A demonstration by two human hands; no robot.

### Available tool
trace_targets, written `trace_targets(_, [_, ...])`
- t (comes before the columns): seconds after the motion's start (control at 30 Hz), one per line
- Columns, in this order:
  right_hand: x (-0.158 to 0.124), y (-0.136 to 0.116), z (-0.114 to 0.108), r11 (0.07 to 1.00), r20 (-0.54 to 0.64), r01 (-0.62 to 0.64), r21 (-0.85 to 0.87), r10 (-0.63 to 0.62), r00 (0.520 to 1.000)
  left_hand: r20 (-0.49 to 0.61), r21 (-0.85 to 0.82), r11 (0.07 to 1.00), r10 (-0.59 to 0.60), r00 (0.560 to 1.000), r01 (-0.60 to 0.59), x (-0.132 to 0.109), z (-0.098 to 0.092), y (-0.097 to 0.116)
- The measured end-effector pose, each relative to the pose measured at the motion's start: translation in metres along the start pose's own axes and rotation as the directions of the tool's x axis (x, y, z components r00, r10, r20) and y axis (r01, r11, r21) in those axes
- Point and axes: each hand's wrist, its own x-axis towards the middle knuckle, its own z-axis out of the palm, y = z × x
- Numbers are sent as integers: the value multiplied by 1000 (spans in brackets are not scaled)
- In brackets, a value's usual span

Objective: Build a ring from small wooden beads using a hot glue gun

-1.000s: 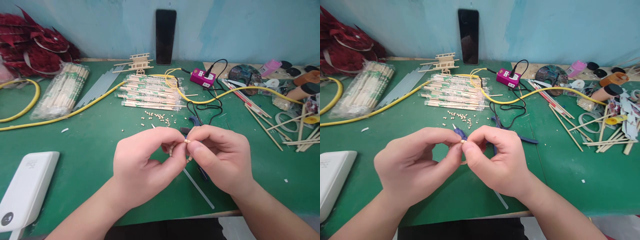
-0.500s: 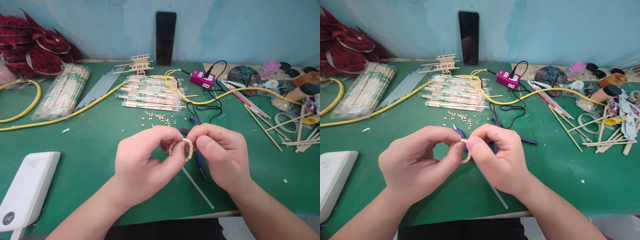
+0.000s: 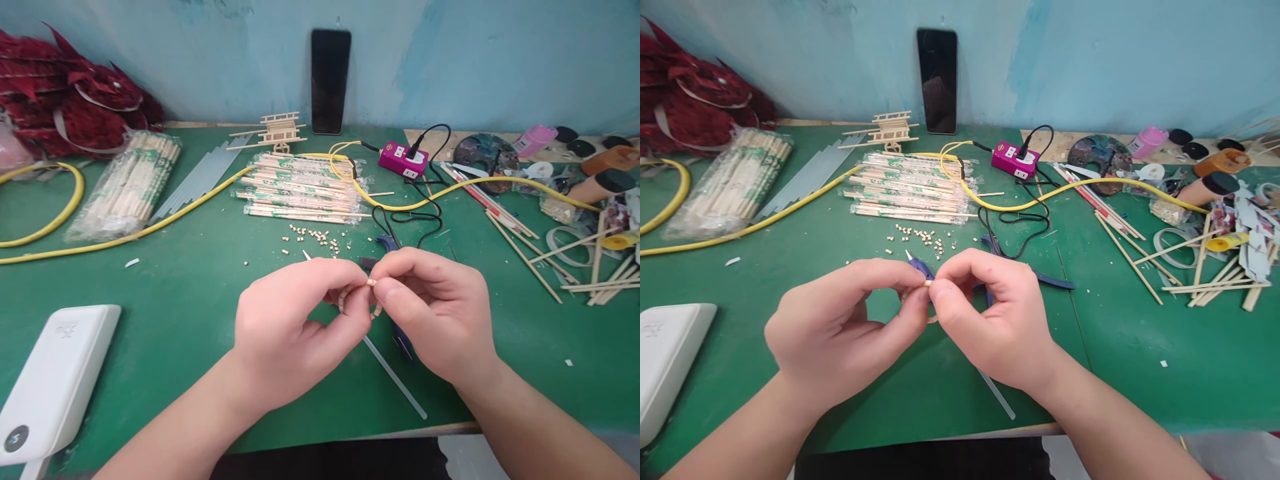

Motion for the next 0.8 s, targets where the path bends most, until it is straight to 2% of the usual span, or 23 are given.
trace_targets(0.43, [-1, 2, 0, 1000, 11, 0, 27, 0, 1000, -27, 3, 1000, 24, 999, -23, 1, -1, 1])
trace_targets(0.8, [1, -2, 1, 1000, 2, 27, -2, -27, 1000, -7, -89, 995, -48, 999, 47, 2, -2, 3])
